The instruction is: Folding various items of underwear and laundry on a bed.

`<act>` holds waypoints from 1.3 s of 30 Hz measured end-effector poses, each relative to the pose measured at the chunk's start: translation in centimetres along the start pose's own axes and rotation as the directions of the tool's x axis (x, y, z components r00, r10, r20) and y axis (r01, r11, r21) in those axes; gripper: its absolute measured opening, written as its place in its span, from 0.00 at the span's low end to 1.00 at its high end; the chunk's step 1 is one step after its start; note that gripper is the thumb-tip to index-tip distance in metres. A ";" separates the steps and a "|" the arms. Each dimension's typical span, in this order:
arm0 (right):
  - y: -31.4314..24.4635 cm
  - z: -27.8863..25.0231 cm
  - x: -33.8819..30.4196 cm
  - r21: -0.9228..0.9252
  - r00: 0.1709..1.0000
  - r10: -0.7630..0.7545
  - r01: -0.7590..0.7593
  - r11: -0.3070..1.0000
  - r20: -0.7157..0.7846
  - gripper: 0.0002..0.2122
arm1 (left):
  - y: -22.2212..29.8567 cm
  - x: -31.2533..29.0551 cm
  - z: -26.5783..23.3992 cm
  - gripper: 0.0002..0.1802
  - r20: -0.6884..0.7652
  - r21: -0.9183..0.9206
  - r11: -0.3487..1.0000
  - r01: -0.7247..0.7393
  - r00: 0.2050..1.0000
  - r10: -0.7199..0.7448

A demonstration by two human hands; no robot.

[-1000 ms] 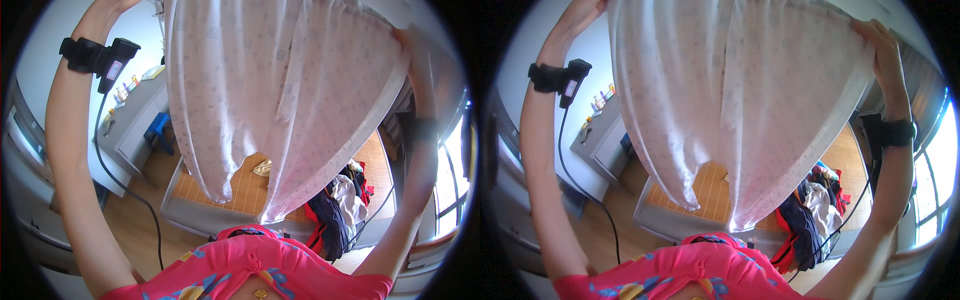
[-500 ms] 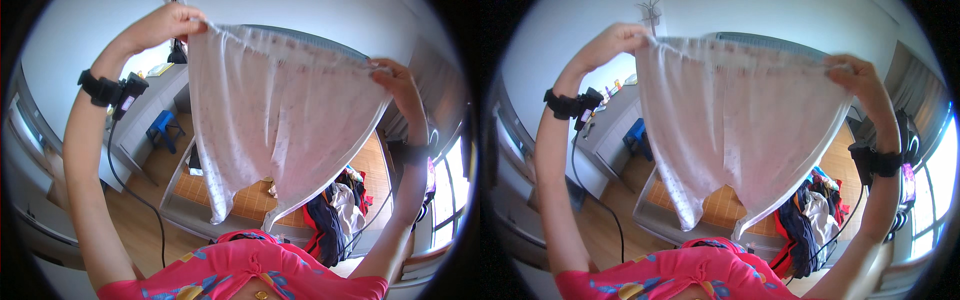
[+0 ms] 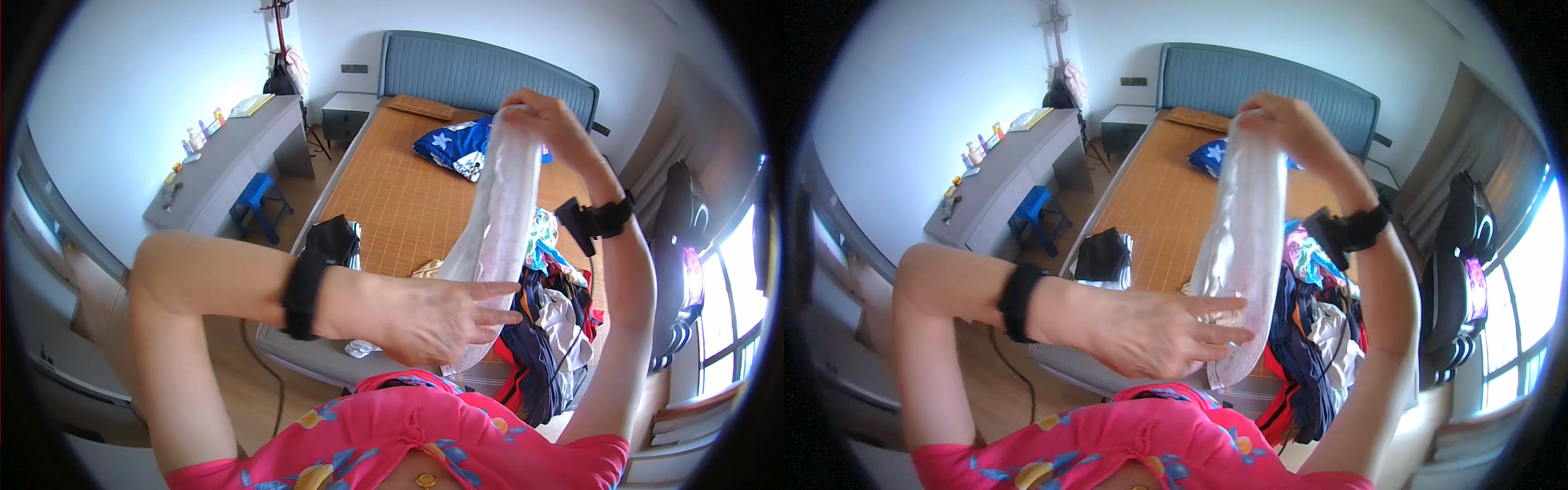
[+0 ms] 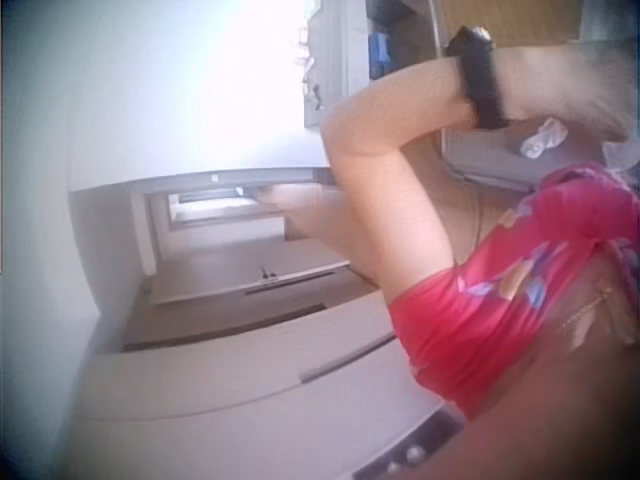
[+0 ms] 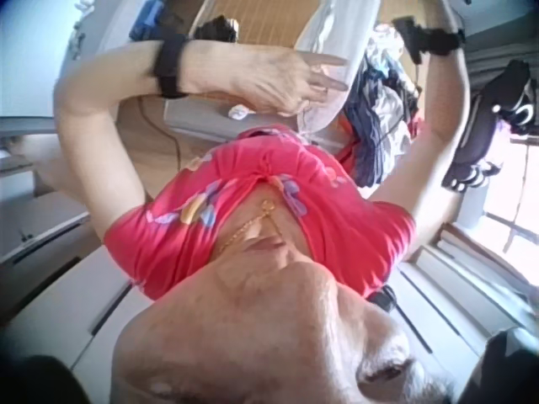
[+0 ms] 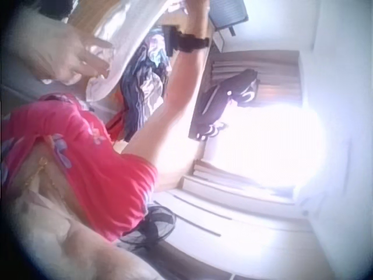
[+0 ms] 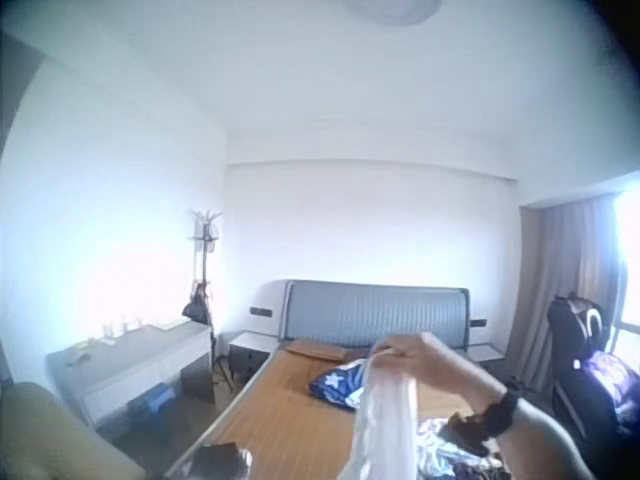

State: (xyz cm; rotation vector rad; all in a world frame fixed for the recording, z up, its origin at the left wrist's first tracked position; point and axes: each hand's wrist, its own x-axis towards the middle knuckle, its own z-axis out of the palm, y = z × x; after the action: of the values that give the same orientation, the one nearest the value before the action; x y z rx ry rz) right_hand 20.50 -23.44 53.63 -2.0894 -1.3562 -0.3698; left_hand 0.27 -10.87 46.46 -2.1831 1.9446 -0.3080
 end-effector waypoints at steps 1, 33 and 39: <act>-0.3 0.7 0.4 0.019 0.999 -0.030 0.030 0.999 0.015 0.11 | -0.1 0.3 0.1 0.11 0.119 -0.023 1.000 0.002 0.993 0.001; 1.1 -0.7 -8.0 0.353 0.929 0.368 -0.354 0.866 0.031 0.09 | -8.2 -8.3 2.0 0.30 0.086 -0.245 0.400 0.883 0.431 -0.898; 2.1 -0.1 -10.9 0.456 0.920 0.391 -0.338 0.823 -0.022 0.08 | -7.3 -7.2 1.2 0.25 0.192 -0.125 0.413 0.902 0.431 -0.882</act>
State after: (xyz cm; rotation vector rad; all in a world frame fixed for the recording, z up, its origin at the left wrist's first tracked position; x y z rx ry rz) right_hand 17.62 -31.97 47.14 -1.8460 -0.8405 -0.0071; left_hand 6.72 -2.87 47.29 -3.1292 0.5264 -0.1163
